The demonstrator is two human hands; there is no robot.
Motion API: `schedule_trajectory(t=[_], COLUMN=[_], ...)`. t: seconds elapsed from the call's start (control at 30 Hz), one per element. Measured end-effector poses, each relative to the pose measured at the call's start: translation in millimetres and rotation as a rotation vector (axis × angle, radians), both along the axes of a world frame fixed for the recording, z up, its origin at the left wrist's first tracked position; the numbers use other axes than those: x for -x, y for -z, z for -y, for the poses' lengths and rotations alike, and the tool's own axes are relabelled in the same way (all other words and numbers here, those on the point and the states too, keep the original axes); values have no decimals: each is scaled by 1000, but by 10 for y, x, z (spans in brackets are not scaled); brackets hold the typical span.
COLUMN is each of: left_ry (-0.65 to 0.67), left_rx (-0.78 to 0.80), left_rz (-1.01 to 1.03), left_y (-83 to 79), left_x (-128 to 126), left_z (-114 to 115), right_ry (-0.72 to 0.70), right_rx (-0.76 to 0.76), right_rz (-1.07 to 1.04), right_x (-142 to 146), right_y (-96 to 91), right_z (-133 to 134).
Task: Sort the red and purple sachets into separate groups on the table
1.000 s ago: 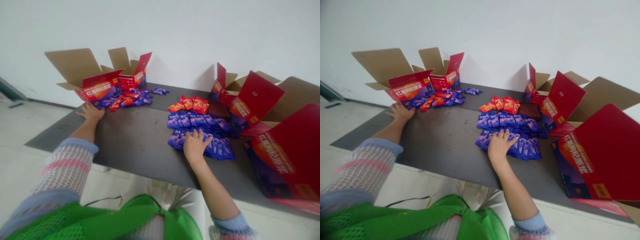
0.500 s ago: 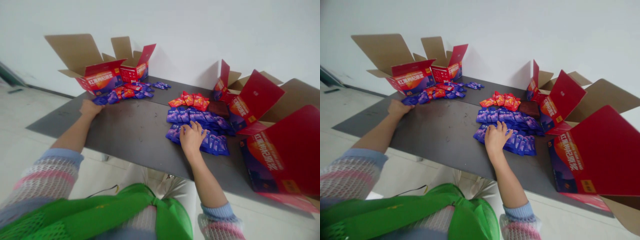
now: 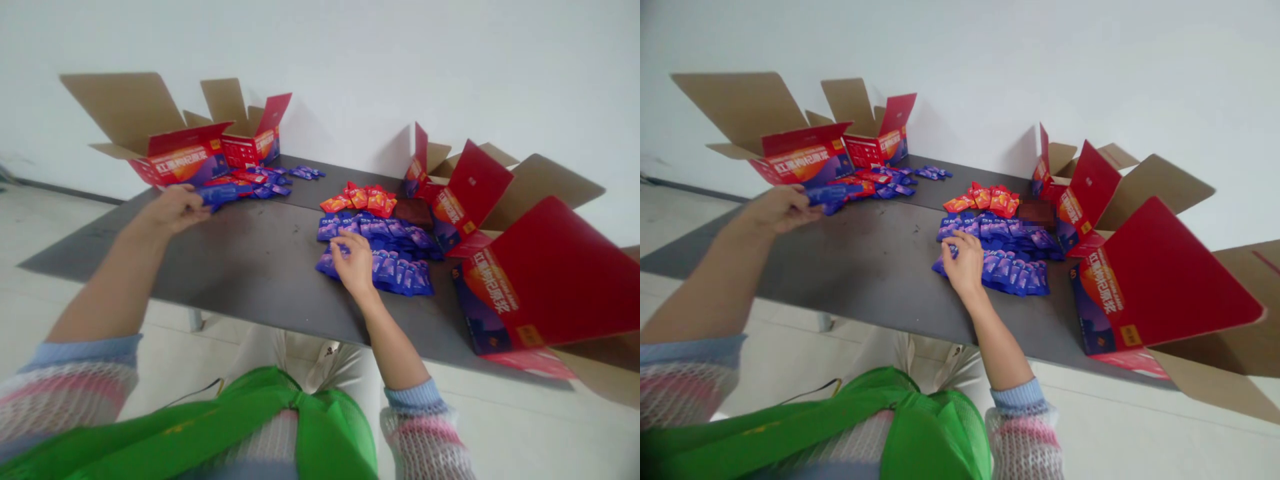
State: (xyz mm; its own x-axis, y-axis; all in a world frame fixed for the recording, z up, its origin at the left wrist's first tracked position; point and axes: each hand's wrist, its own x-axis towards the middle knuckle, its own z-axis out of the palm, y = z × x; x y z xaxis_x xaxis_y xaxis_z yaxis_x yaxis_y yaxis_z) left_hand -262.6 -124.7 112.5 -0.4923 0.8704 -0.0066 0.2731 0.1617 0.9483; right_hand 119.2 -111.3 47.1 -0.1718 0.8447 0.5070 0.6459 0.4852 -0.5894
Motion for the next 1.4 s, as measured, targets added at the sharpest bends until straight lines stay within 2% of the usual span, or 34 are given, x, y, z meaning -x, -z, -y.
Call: schedule_trajectory(t=[0.03, 0.1, 0.17, 0.3, 0.37, 0.43, 0.5, 0.6, 0.77, 0.97, 1.1, 1.17, 1.23, 1.33, 1.4], left_ry=[126, 463, 725, 1152, 1290, 1368, 1375, 1277, 1112, 1072, 1029, 1084, 1115, 1004, 938], left_rx=[19, 61, 121, 416, 543, 548, 438, 236, 99, 73, -9, -56, -178, -436, -501], left_rz=[216, 558, 721, 814, 818, 823, 802, 672, 457, 108, -23, -93, -259, -576, -674], left_y=[-27, -41, 8, 230, 353, 465, 565, 698, 850, 875, 891, 919, 939, 931, 918], left_x=[-205, -637, -1057, -1726, -1946, -2093, -2174, -2212, -2185, -2147, -2074, -1997, -1909, -1812, -1796], left_z=[-16, -56, -95, -147, -165, -190, -223, -269, -291, -319, -293, -289, -300, -324, -327], right_ry=[-52, -142, -219, -324, -334, -287, -212, -162, -251, -285, -291, -320, -358, -349, -322], right_rx=[7, 61, 159, 287, 295, 279, 223, 127, 111, 175, 109, 63, 45, 67, 91], right_rz=[-56, -179, -302, -487, -554, -602, -612, -540, -434, -364, -319, -287, -263, -270, -295], right_x=[13, 41, 63, 68, 53, 31, 3, -33, -42, -35, -42, -43, -44, -58, -74], right_y=[20, 52, 61, 23, 0, -13, -16, -4, 62, 151, 182, 184, 171, 124, 89], right_z=[-11, -24, -26, -13, -7, -2, -4, -20, -84, -150, -149, -130, -103, -74, -75])
